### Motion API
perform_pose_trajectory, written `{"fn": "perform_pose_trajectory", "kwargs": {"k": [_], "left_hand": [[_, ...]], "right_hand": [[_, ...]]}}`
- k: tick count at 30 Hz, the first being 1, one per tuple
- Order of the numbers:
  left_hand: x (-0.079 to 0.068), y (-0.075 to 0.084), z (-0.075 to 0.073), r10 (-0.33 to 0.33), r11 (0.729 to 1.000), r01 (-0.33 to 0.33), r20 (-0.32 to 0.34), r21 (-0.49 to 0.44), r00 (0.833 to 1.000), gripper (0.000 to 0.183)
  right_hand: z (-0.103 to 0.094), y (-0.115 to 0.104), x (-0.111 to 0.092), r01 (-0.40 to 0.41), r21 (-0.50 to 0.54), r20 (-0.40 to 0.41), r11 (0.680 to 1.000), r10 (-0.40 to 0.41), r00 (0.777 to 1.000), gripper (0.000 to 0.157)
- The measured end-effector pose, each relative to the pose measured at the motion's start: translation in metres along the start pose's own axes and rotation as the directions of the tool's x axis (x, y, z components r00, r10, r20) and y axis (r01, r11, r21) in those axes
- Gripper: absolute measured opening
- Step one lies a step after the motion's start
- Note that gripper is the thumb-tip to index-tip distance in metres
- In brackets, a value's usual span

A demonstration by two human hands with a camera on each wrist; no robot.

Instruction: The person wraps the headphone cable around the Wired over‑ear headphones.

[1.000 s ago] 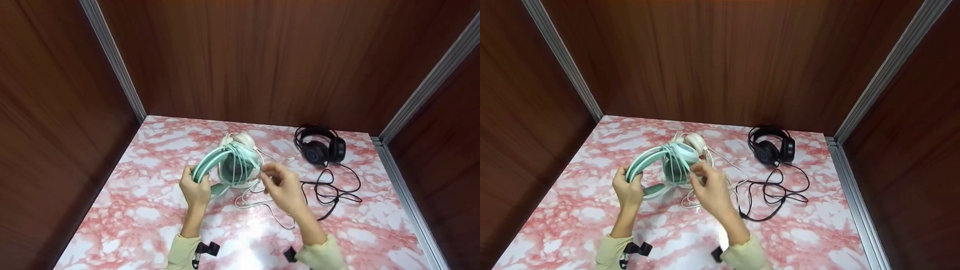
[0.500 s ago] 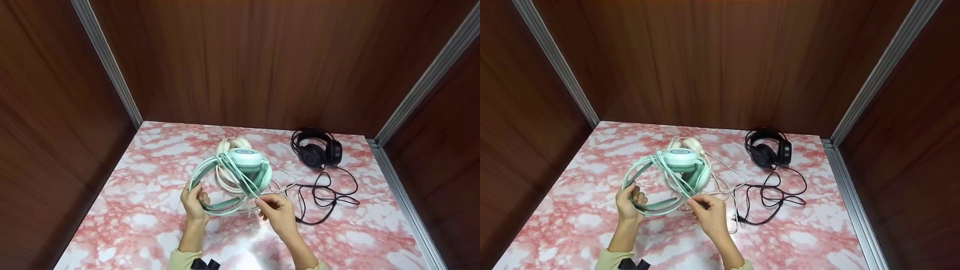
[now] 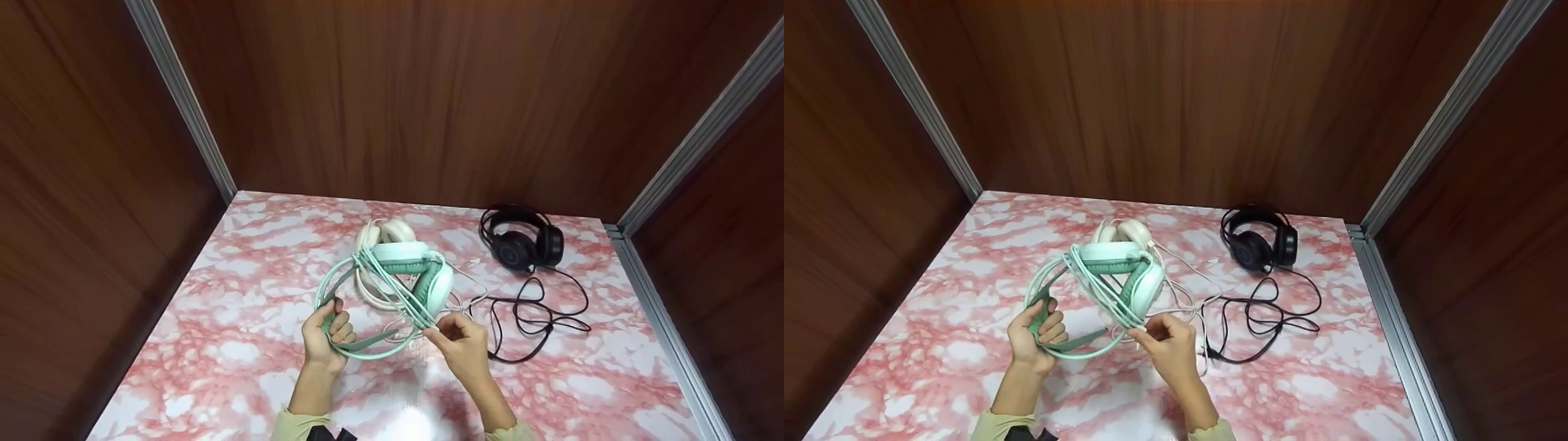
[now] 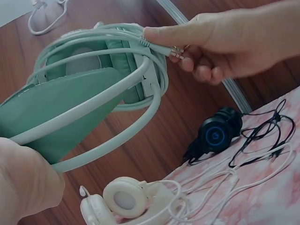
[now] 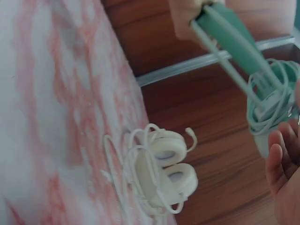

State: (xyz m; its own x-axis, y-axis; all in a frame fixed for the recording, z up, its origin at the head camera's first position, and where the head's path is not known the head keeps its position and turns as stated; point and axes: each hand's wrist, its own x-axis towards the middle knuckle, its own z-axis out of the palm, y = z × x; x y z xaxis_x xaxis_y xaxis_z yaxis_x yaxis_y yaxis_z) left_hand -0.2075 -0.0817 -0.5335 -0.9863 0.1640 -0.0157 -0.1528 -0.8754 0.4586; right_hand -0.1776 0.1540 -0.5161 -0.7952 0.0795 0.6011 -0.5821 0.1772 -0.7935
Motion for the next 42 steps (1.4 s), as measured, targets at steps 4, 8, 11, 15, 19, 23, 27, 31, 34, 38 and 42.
{"fn": "perform_pose_trajectory", "kwargs": {"k": [4,8,11,15,19,23,27,31,34,38,42], "left_hand": [[-0.003,-0.002,-0.005,-0.022,1.0,0.022,-0.05,-0.006,0.998,0.022],[-0.008,-0.004,-0.011,-0.011,1.0,0.014,-0.094,0.024,0.996,0.022],[-0.01,-0.003,-0.016,0.011,0.999,-0.006,-0.113,0.047,0.993,0.02],[-0.008,0.002,-0.022,0.056,0.996,-0.045,-0.145,0.074,0.988,0.018],[-0.005,0.013,-0.035,0.091,0.994,-0.078,-0.192,0.073,0.977,0.019],[-0.001,0.027,-0.053,0.103,0.995,-0.095,-0.27,0.041,0.957,0.022],[0.005,0.043,-0.069,0.135,0.99,-0.14,-0.349,0.012,0.927,0.026],[0.019,0.06,-0.079,0.182,0.979,-0.203,-0.414,-0.008,0.892,0.031],[0.033,0.072,-0.085,0.217,0.965,-0.26,-0.455,-0.033,0.864,0.031],[0.046,0.081,-0.098,0.218,0.948,-0.306,-0.524,-0.086,0.823,0.027],[0.049,0.083,-0.113,0.184,0.937,-0.326,-0.613,-0.127,0.769,0.025]], "right_hand": [[-0.001,0.011,-0.003,0.001,0.109,0.052,0.994,-0.007,0.999,0.022],[-0.003,0.015,-0.01,-0.06,0.159,0.095,0.985,0.045,0.994,0.019],[-0.004,0.016,-0.012,-0.104,0.142,0.115,0.984,0.088,0.989,0.015],[-0.008,0.018,-0.013,-0.153,0.091,0.126,0.984,0.141,0.982,0.01],[-0.014,0.019,-0.016,-0.262,0.072,0.117,0.962,0.252,0.961,0.014],[-0.023,0.022,-0.021,-0.402,0.087,0.102,0.912,0.393,0.914,0.021],[-0.031,0.027,-0.025,-0.454,0.072,0.118,0.888,0.445,0.888,0.022],[-0.036,0.031,-0.022,-0.463,0.014,0.141,0.886,0.456,0.879,0.022],[-0.038,0.043,-0.021,-0.484,-0.009,0.145,0.875,0.48,0.865,0.022],[-0.041,0.058,-0.027,-0.509,-0.011,0.154,0.86,0.505,0.849,0.023],[-0.045,0.06,-0.035,-0.542,-0.006,0.169,0.84,0.535,0.828,0.026]]}}
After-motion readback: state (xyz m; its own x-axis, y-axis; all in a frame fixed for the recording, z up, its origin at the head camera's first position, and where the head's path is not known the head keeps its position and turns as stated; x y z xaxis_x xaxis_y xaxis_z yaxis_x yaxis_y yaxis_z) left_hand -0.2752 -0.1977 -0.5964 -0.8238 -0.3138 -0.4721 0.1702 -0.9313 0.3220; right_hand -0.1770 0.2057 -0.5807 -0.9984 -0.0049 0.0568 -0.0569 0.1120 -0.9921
